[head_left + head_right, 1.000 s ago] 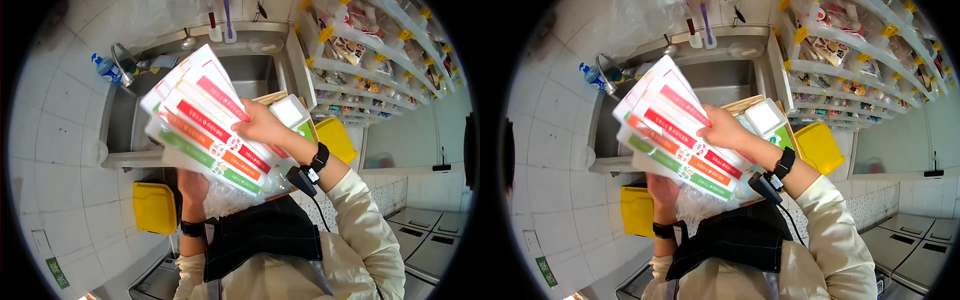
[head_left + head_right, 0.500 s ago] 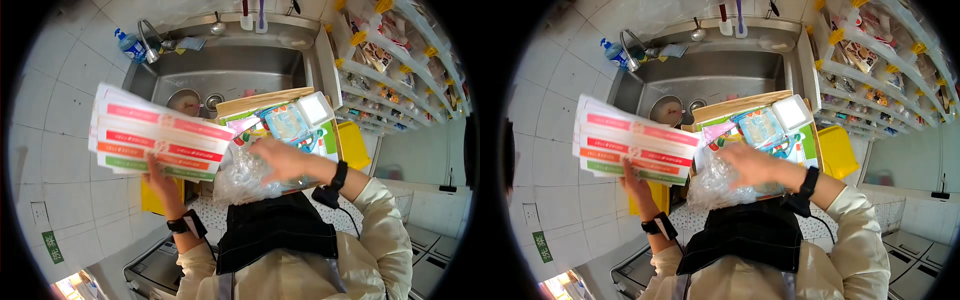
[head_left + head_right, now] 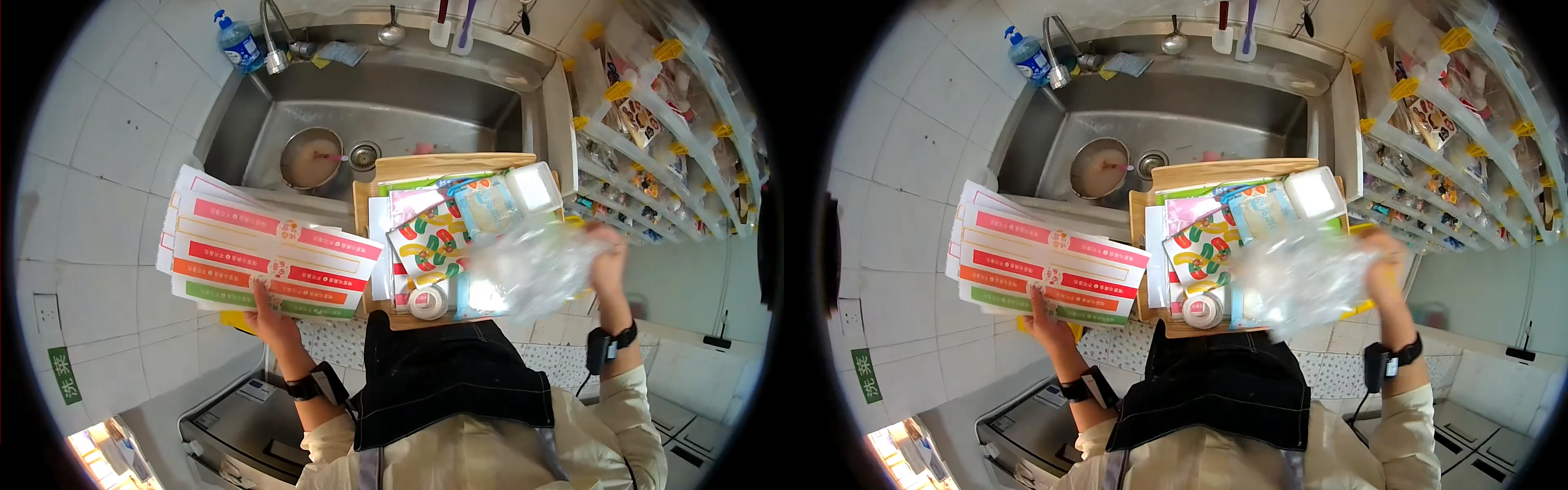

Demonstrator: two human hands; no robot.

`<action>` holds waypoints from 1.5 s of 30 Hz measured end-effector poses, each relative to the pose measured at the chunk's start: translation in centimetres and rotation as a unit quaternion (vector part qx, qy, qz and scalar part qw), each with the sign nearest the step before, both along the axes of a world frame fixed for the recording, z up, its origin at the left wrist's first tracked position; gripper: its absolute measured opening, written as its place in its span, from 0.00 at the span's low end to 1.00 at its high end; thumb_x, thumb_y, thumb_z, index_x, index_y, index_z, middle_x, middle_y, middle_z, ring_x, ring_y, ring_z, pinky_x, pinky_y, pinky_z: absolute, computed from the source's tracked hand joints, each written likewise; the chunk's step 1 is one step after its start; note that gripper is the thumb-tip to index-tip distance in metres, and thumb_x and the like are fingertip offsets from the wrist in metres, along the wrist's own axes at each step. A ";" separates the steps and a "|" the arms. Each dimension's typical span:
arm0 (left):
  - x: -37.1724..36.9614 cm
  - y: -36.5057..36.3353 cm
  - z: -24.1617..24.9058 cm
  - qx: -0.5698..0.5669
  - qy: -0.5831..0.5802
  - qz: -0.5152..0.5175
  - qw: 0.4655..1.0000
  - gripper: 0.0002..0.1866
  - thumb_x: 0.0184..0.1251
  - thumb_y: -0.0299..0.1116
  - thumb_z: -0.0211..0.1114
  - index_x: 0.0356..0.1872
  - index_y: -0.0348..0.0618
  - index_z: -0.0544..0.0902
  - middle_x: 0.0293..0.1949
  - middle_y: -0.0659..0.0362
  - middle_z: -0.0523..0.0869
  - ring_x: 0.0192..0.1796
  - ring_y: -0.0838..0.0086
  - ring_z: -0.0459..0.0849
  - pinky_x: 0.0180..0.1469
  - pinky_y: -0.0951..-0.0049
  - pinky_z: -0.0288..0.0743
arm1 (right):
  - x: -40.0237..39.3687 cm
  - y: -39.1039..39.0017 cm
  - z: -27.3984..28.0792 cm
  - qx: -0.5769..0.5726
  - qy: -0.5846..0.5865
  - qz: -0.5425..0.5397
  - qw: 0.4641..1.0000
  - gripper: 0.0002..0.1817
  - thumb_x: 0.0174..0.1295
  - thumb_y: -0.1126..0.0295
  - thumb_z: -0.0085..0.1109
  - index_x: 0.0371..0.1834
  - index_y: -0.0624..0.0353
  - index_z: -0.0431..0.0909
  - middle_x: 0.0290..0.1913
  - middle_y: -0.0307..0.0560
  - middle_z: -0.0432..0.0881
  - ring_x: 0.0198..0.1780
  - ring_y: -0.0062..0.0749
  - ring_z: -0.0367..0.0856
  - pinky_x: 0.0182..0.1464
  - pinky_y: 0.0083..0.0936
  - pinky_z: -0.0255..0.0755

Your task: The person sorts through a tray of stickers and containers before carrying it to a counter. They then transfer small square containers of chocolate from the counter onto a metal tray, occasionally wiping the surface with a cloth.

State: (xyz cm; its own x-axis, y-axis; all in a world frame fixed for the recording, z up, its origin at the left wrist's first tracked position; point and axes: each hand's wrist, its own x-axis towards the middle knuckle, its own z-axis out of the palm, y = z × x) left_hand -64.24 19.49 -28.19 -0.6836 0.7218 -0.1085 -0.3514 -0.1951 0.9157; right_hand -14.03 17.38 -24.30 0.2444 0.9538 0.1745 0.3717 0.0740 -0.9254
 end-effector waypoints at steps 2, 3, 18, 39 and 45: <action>-0.3 0.0 -0.2 -0.012 -0.003 0.004 1.000 0.16 0.62 0.30 0.62 0.49 0.38 0.74 0.47 0.55 0.79 0.45 0.73 0.79 0.45 0.73 0.75 | 4.6 -1.5 0.3 -0.057 0.018 -0.284 0.957 0.13 0.41 0.78 0.49 0.33 0.57 0.76 0.29 0.45 0.79 0.26 0.38 0.77 0.30 0.30 0.71; -0.5 -0.1 -0.3 -0.023 -0.006 0.009 1.000 0.16 0.62 0.31 0.62 0.49 0.38 0.73 0.47 0.55 0.79 0.45 0.73 0.79 0.45 0.73 0.75 | 4.5 -2.1 1.3 -0.058 0.016 -0.286 0.956 0.13 0.41 0.78 0.49 0.33 0.57 0.76 0.29 0.45 0.79 0.26 0.38 0.77 0.30 0.30 0.71; 0.5 0.3 0.9 -0.018 -0.006 -0.045 0.999 0.18 0.61 0.33 0.62 0.50 0.37 0.72 0.48 0.54 0.78 0.47 0.70 0.78 0.47 0.70 0.75 | -10.0 -5.5 -4.5 -0.420 -0.131 0.199 0.876 0.53 0.43 0.53 0.62 0.66 0.73 0.44 0.64 0.71 0.52 0.66 0.64 0.49 0.67 0.43 0.47; 4.3 -2.5 1.9 -0.029 -0.058 -0.182 0.981 0.24 0.64 0.37 0.56 0.59 0.37 0.65 0.55 0.51 0.73 0.54 0.65 0.74 0.55 0.63 0.71 | -4.5 -8.7 -3.1 -0.096 -0.338 -0.095 0.932 0.06 0.43 0.73 0.53 0.25 0.56 0.78 0.23 0.49 0.77 0.31 0.44 0.76 0.37 0.38 0.68; 3.4 -2.0 2.1 -0.023 -0.109 -0.208 0.972 0.27 0.64 0.40 0.56 0.61 0.39 0.63 0.57 0.53 0.72 0.57 0.66 0.72 0.58 0.64 0.67 | -3.2 -8.6 -3.7 -0.194 -0.249 -0.137 0.939 0.04 0.45 0.73 0.51 0.22 0.59 0.76 0.22 0.51 0.78 0.28 0.45 0.77 0.30 0.35 0.71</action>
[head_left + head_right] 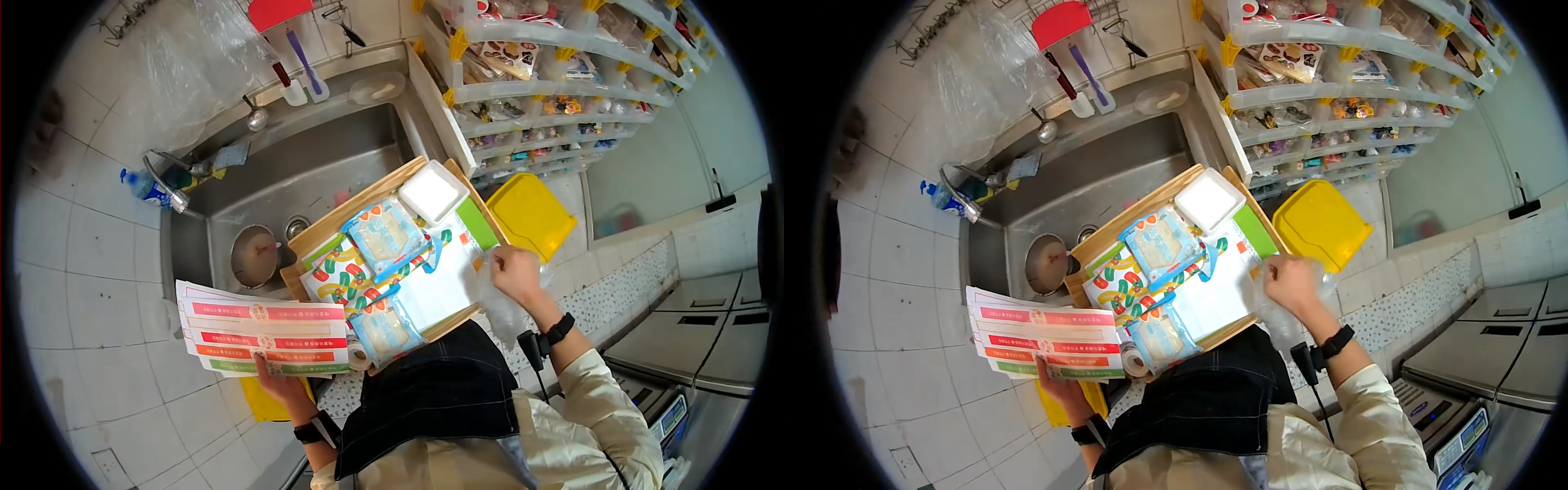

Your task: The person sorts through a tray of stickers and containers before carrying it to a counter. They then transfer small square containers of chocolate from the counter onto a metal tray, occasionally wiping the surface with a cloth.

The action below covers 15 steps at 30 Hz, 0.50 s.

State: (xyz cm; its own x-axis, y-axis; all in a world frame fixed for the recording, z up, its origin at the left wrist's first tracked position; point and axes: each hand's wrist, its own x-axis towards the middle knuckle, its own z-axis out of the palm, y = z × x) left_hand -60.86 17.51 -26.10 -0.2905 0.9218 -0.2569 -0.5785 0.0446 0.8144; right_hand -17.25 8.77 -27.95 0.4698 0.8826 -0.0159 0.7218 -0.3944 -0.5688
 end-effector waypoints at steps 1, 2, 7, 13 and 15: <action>0.1 0.4 0.1 -0.001 -0.001 -0.005 1.000 0.27 0.64 0.40 0.56 0.61 0.39 0.63 0.57 0.54 0.72 0.58 0.66 0.72 0.58 0.64 0.67 | -0.9 0.8 0.0 -0.002 0.130 -0.026 0.991 0.04 0.47 0.73 0.51 0.22 0.59 0.76 0.23 0.48 0.78 0.28 0.41 0.77 0.31 0.31 0.72; 0.4 0.5 0.5 -0.001 0.000 -0.010 1.000 0.27 0.64 0.40 0.56 0.61 0.40 0.64 0.57 0.54 0.72 0.58 0.67 0.72 0.58 0.64 0.67 | -1.9 1.4 -1.0 0.044 0.344 -0.061 0.936 0.04 0.51 0.74 0.49 0.25 0.58 0.75 0.24 0.45 0.77 0.29 0.35 0.76 0.32 0.28 0.71; 0.7 0.9 1.1 -0.016 -0.003 0.022 1.000 0.27 0.64 0.42 0.56 0.60 0.39 0.65 0.57 0.55 0.72 0.58 0.65 0.71 0.60 0.62 0.65 | -8.3 2.0 3.1 -0.027 0.754 -0.022 0.656 0.13 0.56 0.74 0.50 0.46 0.57 0.70 0.39 0.39 0.75 0.37 0.27 0.75 0.44 0.23 0.70; 2.1 -0.2 -0.3 0.241 -0.237 -0.128 0.932 0.23 0.62 0.42 0.52 0.55 0.38 0.70 0.45 0.55 0.78 0.52 0.65 0.75 0.66 0.59 0.57 | -8.5 1.2 4.8 0.056 0.309 0.538 0.782 0.32 0.52 0.67 0.61 0.60 0.56 0.58 0.52 0.50 0.70 0.47 0.41 0.76 0.50 0.33 0.70; 3.2 0.2 -2.6 0.122 -0.175 -0.119 0.970 0.23 0.62 0.41 0.52 0.55 0.38 0.70 0.44 0.55 0.78 0.52 0.65 0.76 0.65 0.60 0.60 | -9.9 2.5 5.1 -0.033 0.384 0.419 0.822 0.38 0.48 0.66 0.66 0.61 0.56 0.55 0.52 0.55 0.72 0.49 0.44 0.76 0.51 0.35 0.69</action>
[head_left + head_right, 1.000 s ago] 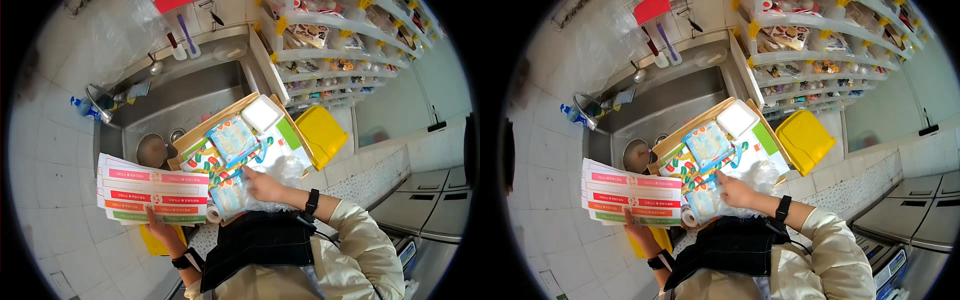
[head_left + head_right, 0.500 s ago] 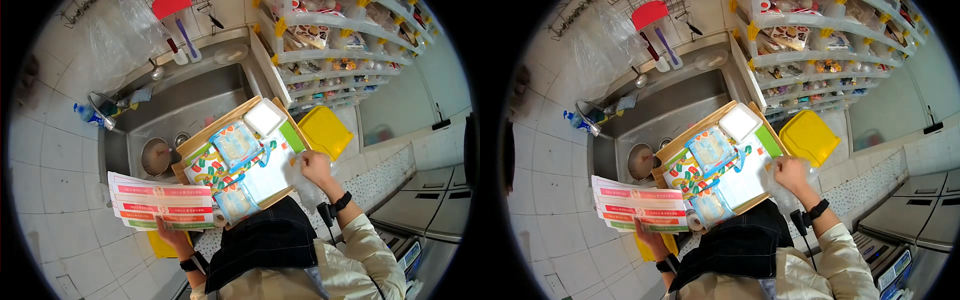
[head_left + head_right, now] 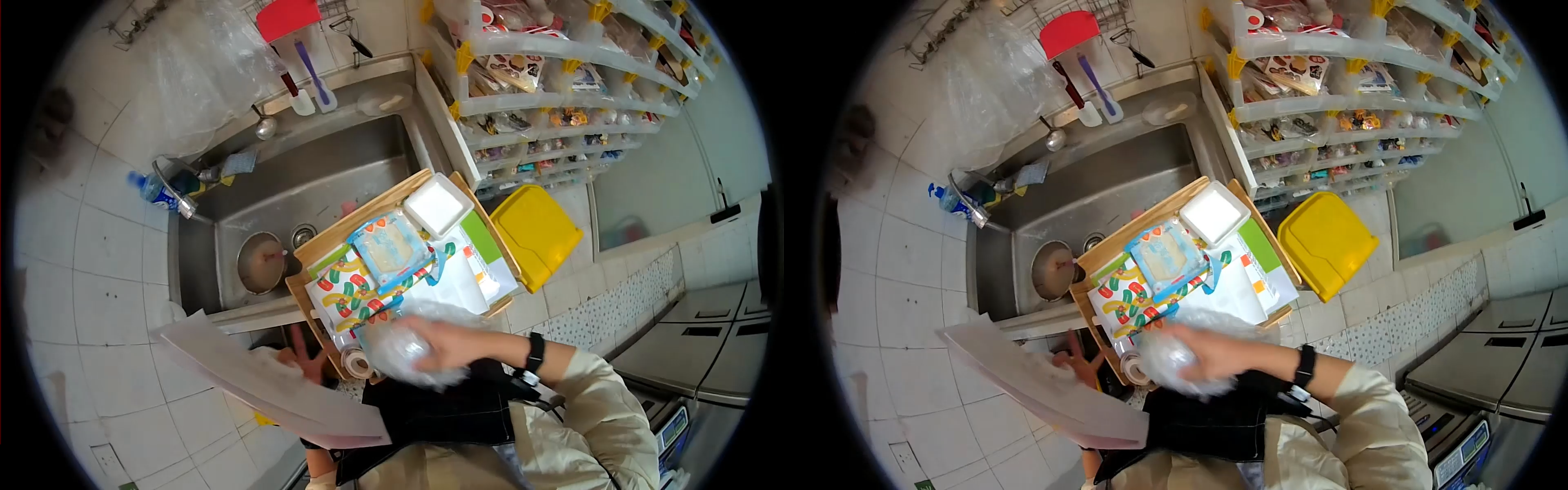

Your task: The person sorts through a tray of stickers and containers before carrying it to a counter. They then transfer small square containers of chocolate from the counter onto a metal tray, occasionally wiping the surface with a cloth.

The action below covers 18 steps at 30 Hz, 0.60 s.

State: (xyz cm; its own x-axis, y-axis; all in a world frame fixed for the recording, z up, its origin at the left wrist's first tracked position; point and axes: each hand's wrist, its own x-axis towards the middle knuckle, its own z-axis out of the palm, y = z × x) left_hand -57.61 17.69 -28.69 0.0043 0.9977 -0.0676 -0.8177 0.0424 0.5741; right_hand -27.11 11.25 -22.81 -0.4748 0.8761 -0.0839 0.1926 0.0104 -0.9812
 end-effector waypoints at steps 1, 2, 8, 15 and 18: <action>0.8 0.2 -1.2 -0.040 0.079 -0.049 0.995 0.23 0.62 0.41 0.52 0.54 0.38 0.70 0.44 0.55 0.78 0.51 0.65 0.76 0.64 0.60 0.61 | -1.0 1.1 -0.6 0.008 -0.017 -0.074 0.997 0.39 0.49 0.67 0.65 0.62 0.56 0.52 0.51 0.59 0.72 0.49 0.46 0.76 0.49 0.36 0.70; 1.2 0.4 -2.4 -0.057 0.131 -0.091 0.985 0.23 0.62 0.41 0.53 0.54 0.38 0.70 0.44 0.55 0.78 0.51 0.65 0.76 0.63 0.61 0.62 | -2.3 2.7 -1.0 0.044 -0.005 -0.130 0.991 0.37 0.49 0.68 0.64 0.62 0.57 0.54 0.50 0.60 0.73 0.50 0.47 0.75 0.50 0.37 0.69; -0.3 1.4 -3.2 -0.068 0.188 -0.156 0.967 0.23 0.61 0.40 0.54 0.54 0.38 0.71 0.41 0.55 0.79 0.48 0.65 0.78 0.58 0.64 0.68 | -5.3 6.4 0.6 0.227 -0.060 0.030 0.972 0.27 0.50 0.68 0.61 0.55 0.60 0.67 0.49 0.57 0.75 0.53 0.48 0.72 0.56 0.36 0.65; -3.0 -0.7 2.0 -0.030 0.109 -0.012 0.993 0.24 0.61 0.36 0.50 0.57 0.36 0.68 0.53 0.50 0.75 0.56 0.61 0.73 0.59 0.61 0.65 | 10.0 8.1 -4.7 0.108 -0.303 -0.515 0.795 0.17 0.55 0.60 0.55 0.35 0.66 0.75 0.37 0.60 0.77 0.43 0.53 0.75 0.47 0.41 0.69; -4.9 -0.8 2.1 -0.002 0.119 0.002 0.993 0.24 0.63 0.37 0.46 0.59 0.36 0.68 0.56 0.50 0.73 0.59 0.60 0.70 0.63 0.60 0.61 | 11.9 8.5 -5.8 -0.019 -0.355 -0.492 0.795 0.23 0.57 0.53 0.52 0.33 0.69 0.76 0.36 0.65 0.78 0.42 0.56 0.76 0.45 0.43 0.71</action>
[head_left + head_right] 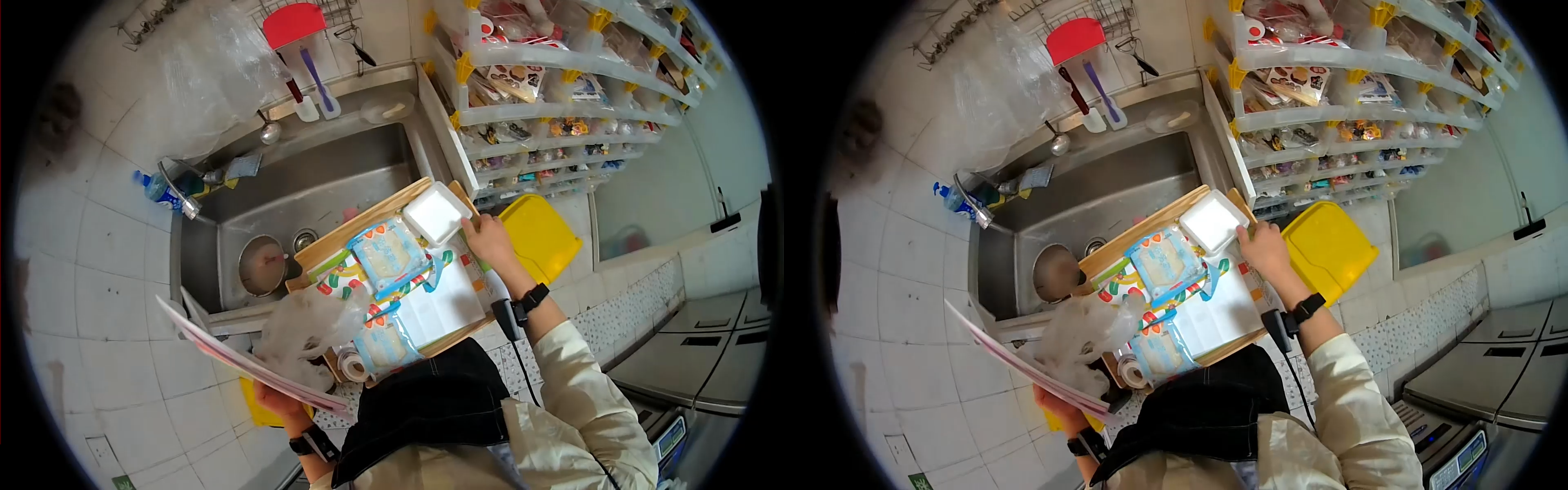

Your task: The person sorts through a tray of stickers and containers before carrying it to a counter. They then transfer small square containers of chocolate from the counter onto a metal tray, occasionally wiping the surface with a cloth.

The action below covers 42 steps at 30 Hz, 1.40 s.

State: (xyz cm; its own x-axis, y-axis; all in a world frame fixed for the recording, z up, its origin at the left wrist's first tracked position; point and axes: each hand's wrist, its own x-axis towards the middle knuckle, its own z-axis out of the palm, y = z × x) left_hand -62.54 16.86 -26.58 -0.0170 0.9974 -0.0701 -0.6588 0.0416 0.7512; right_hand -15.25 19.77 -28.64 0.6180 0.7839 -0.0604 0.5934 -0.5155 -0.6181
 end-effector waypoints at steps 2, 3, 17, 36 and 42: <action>-0.8 0.0 0.3 0.003 -0.001 0.011 1.000 0.23 0.66 0.39 0.44 0.58 0.36 0.68 0.58 0.50 0.72 0.61 0.60 0.69 0.64 0.60 0.59 | 0.5 0.8 -0.1 -0.052 0.011 0.017 0.998 0.26 0.57 0.50 0.50 0.32 0.70 0.77 0.33 0.67 0.78 0.40 0.57 0.77 0.44 0.43 0.72; -0.3 -0.1 1.2 0.015 -0.017 -0.009 1.000 0.23 0.66 0.39 0.47 0.57 0.35 0.69 0.55 0.50 0.74 0.59 0.61 0.71 0.63 0.61 0.62 | 0.3 1.4 -0.1 -0.064 0.025 0.012 0.998 0.28 0.57 0.49 0.50 0.29 0.71 0.77 0.30 0.66 0.79 0.37 0.57 0.78 0.42 0.43 0.73; 1.6 0.1 1.6 -0.088 0.032 0.063 0.994 0.27 0.63 0.41 0.52 0.61 0.40 0.63 0.58 0.51 0.69 0.61 0.60 0.67 0.63 0.58 0.60 | -3.4 -7.6 -1.2 -0.088 0.127 0.029 0.988 0.22 0.53 0.52 0.54 0.30 0.66 0.78 0.31 0.60 0.80 0.37 0.50 0.80 0.40 0.36 0.72; 4.2 0.1 -4.3 -0.209 0.090 -0.043 0.973 0.25 0.62 0.44 0.48 0.54 0.37 0.70 0.53 0.52 0.75 0.55 0.59 0.73 0.59 0.64 0.64 | -12.6 -10.9 1.4 0.092 0.080 0.272 0.955 0.34 0.51 0.56 0.60 0.55 0.71 0.65 0.45 0.57 0.68 0.47 0.48 0.69 0.50 0.36 0.63; 3.2 0.4 -5.5 -0.195 0.115 -0.047 0.973 0.27 0.60 0.44 0.50 0.57 0.36 0.68 0.55 0.52 0.73 0.57 0.60 0.72 0.60 0.64 0.63 | -12.0 -11.4 -0.6 0.163 0.178 0.231 0.942 0.25 0.54 0.70 0.56 0.55 0.68 0.65 0.43 0.56 0.69 0.44 0.49 0.72 0.45 0.34 0.69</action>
State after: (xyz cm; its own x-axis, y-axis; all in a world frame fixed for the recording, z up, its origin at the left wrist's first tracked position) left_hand -59.38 17.21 -32.06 0.0138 0.8935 -0.4489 -0.4552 0.4053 0.7928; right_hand -27.24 8.33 -29.28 0.1913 0.9773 0.0907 0.4330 -0.0011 -0.9014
